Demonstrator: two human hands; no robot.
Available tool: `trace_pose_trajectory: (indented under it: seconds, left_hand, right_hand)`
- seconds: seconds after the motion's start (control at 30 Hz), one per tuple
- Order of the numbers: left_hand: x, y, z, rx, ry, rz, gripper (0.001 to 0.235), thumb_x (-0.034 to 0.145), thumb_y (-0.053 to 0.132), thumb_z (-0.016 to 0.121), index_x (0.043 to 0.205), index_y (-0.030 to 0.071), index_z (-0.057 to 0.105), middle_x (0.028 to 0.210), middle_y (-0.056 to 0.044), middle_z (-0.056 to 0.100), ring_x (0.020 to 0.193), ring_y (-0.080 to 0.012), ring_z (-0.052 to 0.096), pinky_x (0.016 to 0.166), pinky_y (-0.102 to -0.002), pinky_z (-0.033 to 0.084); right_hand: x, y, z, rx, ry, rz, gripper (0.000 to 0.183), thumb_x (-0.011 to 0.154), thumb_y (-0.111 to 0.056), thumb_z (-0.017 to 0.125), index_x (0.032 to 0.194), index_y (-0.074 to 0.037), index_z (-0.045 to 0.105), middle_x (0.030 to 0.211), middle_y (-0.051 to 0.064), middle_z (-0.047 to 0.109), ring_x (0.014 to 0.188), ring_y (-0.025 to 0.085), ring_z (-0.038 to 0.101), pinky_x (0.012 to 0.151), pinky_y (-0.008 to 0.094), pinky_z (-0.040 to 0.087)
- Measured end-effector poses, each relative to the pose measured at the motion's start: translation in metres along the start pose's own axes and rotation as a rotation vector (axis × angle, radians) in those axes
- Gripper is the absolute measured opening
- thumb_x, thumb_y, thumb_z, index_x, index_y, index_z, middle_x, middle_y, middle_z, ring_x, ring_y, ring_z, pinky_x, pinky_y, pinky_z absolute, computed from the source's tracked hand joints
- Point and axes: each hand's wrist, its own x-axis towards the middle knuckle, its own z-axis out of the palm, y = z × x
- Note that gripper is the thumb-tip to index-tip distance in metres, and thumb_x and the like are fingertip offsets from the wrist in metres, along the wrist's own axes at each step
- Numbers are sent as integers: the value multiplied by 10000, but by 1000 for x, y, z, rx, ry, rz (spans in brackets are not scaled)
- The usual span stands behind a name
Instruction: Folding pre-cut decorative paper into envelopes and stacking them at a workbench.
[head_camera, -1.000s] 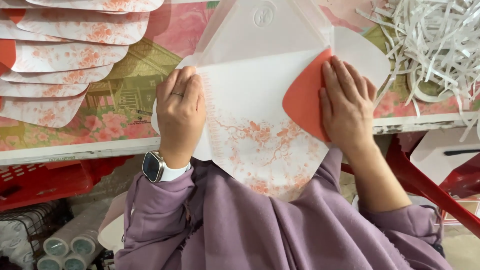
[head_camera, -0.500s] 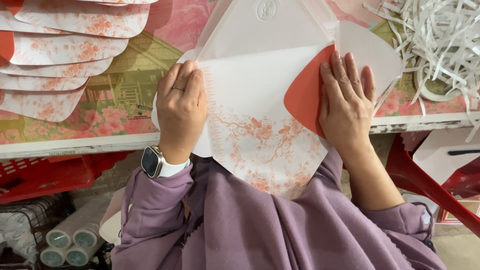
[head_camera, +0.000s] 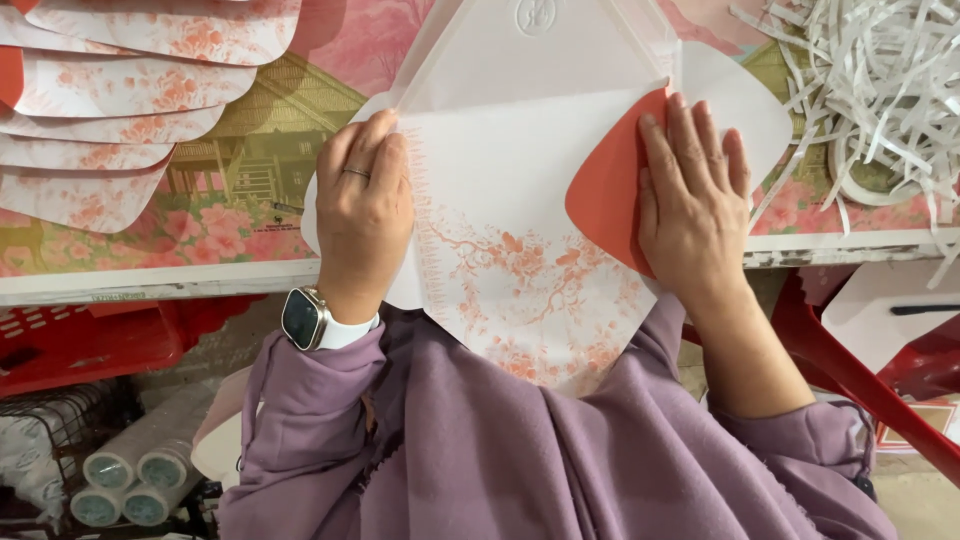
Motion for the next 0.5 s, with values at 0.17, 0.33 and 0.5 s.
trace_pose_trajectory:
  seconds: [0.17,0.33,0.5]
  left_hand:
    - [3,2,-3,42,-16,-20,89,936,-120,567,931,-32,555,1108,-151,642,945,-282,581,879,-346,525]
    - [-1,-1,4,58,-23,-5,51,952,-71,583,963,-36,617,1100,-152,658,992,-281,600,910,-366,502]
    - [5,1,1,55,-4,16,25,937,-78,629,939,-53,623,1055,-160,657,954,-272,600,879,-348,516]
  right_hand:
    - [8,-1,-4,-122,121,-24,342,1054,-151,476,1337,-14,608,1336,184,577,1219,363,537,1002,462,386]
    - [9,-4,-1,-125,120,40,370,1048,-155,441,1354,-3,582,1326,172,582,1205,338,537,1003,450,358]
    - [11,-2,-2,-115,78,76,389,1042,-163,450,1374,10,556,1347,148,536,1204,332,507,958,456,356]
